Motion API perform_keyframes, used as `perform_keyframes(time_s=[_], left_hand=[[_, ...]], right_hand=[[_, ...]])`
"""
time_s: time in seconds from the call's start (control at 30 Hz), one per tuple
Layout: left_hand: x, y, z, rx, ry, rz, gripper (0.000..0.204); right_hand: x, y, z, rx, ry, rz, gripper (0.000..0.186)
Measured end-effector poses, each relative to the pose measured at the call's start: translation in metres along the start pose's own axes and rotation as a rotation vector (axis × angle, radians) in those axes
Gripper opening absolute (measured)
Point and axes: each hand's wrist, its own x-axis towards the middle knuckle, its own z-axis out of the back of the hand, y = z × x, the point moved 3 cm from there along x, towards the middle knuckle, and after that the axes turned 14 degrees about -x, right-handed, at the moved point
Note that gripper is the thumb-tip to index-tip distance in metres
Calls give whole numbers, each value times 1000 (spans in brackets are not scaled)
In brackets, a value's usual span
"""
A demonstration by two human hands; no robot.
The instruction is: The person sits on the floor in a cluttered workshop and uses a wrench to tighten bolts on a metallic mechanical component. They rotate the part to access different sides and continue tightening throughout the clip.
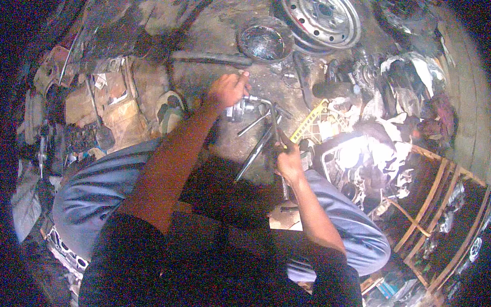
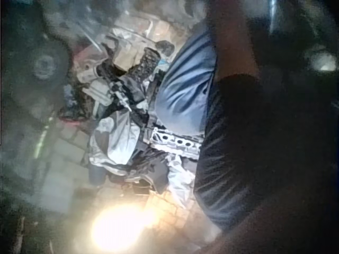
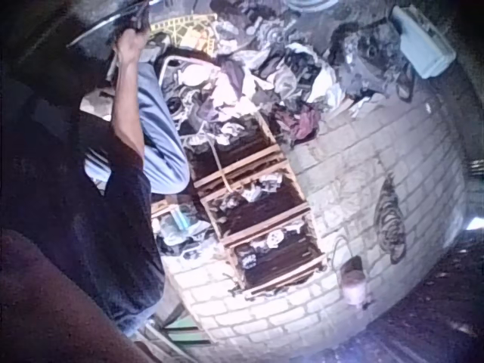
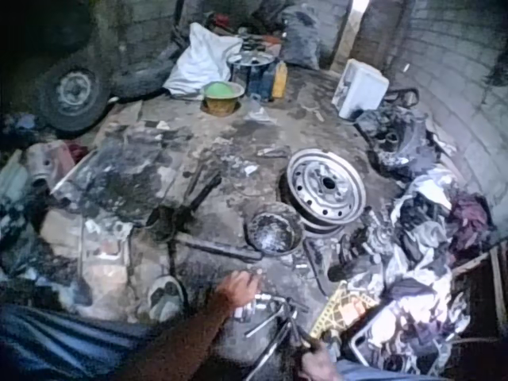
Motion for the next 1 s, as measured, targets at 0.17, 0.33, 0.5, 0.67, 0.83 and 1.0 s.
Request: perform_keyframes(time_s=[0.17, 0.33, 0.5, 0.67, 0.83, 1.0], left_hand=[[3, 7, -3, -108, 41, 35, 54], [2, 11, -9, -17, -6, -68, 53], [2, 9, -10, 22, -32, -71, 51], [0, 4, -5, -93, -12, -6, 50], [-1, 0, -4, 4, -56, -49, 49], [-8, 2, -9, -40, -52, -35, 48]], right_hand=[[-4, 20, 9, -262, -1, 10, 50], [-4, 54, 23, -481, -10, 30, 50], [24, 76, 30, -458, 94, -75, 16], [42, 86, 59, -429, 180, -297, 17], [56, 111, 64, -464, 288, -314, 29], [60, 138, 54, -337, 392, -357, 27]])
